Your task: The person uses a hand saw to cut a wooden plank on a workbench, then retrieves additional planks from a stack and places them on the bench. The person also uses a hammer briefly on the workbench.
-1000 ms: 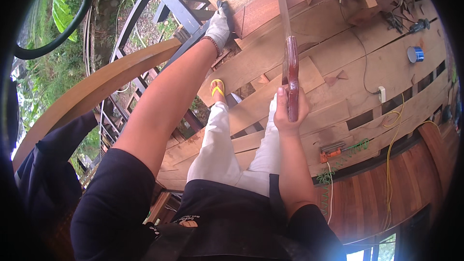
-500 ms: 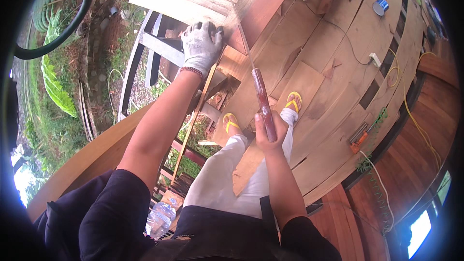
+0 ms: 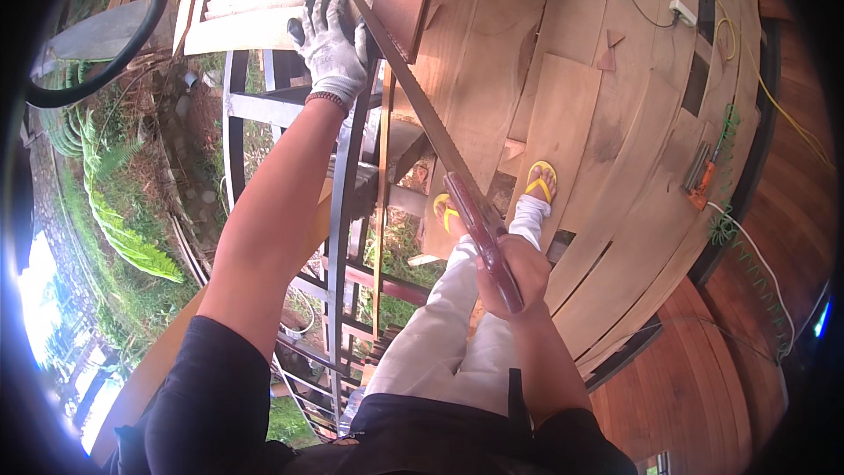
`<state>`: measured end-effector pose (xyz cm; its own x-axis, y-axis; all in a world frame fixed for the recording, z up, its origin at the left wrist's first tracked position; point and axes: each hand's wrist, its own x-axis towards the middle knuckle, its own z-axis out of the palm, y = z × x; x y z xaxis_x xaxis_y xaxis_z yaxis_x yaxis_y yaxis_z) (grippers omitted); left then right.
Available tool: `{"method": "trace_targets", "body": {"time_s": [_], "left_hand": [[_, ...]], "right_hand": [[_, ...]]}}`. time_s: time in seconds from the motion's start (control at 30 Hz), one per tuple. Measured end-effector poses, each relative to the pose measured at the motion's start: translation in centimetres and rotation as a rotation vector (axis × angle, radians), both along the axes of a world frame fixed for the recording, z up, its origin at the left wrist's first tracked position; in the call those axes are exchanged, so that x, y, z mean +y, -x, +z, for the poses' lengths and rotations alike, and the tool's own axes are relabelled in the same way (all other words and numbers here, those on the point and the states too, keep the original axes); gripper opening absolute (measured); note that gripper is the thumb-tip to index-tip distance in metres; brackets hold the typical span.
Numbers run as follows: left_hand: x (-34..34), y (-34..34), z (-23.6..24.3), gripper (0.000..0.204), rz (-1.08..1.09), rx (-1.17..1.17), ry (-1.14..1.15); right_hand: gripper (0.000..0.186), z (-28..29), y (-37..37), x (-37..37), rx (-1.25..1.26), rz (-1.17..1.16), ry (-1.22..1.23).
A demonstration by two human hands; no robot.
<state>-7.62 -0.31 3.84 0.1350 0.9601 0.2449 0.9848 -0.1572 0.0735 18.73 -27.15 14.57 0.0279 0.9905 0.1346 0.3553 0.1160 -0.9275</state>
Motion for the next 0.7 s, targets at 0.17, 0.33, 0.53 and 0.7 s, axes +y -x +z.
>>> {"method": "trace_targets", "body": {"time_s": [0.17,0.33,0.53,0.7], "left_hand": [[0.8,-0.4,-0.2,0.065,-0.027,-0.032,-0.022],[0.5,-0.2,0.2,0.059,0.023,-0.002,0.017],[0.5,-0.1,0.0,0.06,-0.002,0.011,0.008],[0.7,-0.3,-0.2,0.062,-0.02,-0.014,-0.002]], "right_hand": [[0.01,-1.6,1.4,5.4,0.07,0.003,0.078],[0.01,-1.0,0.0,0.3,0.047,-0.01,0.015],[0.009,-2.8,0.7,2.6,0.041,0.017,-0.057],[0.008,-2.5,1.5,4.4,0.121,-0.01,-0.05]]}}
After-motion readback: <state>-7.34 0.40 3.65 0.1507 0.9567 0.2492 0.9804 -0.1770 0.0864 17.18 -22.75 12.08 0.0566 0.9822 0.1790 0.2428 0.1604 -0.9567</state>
